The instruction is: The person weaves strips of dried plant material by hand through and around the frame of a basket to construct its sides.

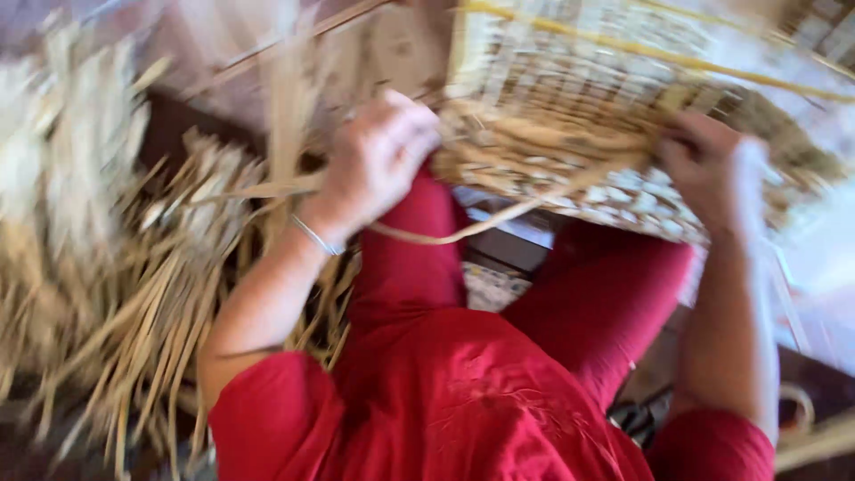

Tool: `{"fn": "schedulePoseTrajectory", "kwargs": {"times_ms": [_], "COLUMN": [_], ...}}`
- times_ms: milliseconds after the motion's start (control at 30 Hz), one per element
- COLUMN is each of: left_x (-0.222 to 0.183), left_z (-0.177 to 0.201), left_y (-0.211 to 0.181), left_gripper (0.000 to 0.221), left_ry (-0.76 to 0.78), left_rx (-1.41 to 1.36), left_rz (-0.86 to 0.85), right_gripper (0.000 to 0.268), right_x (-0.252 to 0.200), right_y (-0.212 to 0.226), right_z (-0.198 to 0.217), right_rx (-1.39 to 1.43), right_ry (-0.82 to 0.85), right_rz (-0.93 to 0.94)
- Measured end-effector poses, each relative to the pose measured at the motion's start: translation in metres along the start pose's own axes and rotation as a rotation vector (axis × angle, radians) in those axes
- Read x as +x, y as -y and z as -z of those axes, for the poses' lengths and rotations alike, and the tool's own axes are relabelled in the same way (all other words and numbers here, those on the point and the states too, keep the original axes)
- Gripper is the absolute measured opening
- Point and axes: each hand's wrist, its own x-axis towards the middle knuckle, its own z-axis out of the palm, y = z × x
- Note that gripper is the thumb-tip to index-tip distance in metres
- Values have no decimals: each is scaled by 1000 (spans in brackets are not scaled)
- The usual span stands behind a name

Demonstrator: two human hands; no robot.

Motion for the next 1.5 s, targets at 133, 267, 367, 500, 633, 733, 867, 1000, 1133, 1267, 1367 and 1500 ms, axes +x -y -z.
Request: {"fn": "schedulePoseTrajectory", "kwargs": {"times_ms": [133,267,367,500,633,733,867,1000,1133,1267,1367,1500], "left_x": [39,66,70,67,51,25,9,21,64,86,68,47], "left_z": [-99,-177,-209,-219,-188,-156,-132,-119,-122,-131,-155,-199], "left_y": [-46,-45,-40,-40,-53,-61,-70,-75,-62,-53,-51,-32], "left_gripper": [13,20,21,15,20,25,26,17,15,19,20,20], "left_ry": [192,163,188,207,216,484,524,334,73,-225,-191,301], "left_rx": [-152,-97,-44,51,206,447,594,517,626,731,525,304], "left_rz": [-50,-222,-251,-274,-336,-313,-346,-397,-406,-406,-637,-264], "right_gripper": [24,21,18,16,10,7,16,22,17,16,11,6], "right_x": [4,2,0,-2,4,5,8,11,9,9,10,8], "right_y": [6,10,9,13,18,24,36,39,27,26,28,24], "right_z": [11,14,14,7,-4,-8,-8,-14,-6,-4,-10,-11], "right_rx": [178,480,424,268,207,74,-164,-261,-34,26,46,113], "right_ry": [0,44,25,-27,-144,-221,-245,-285,-133,-68,-85,-56], "right_rz": [-29,-94,28,75,132,226,196,371,336,323,239,163]}}
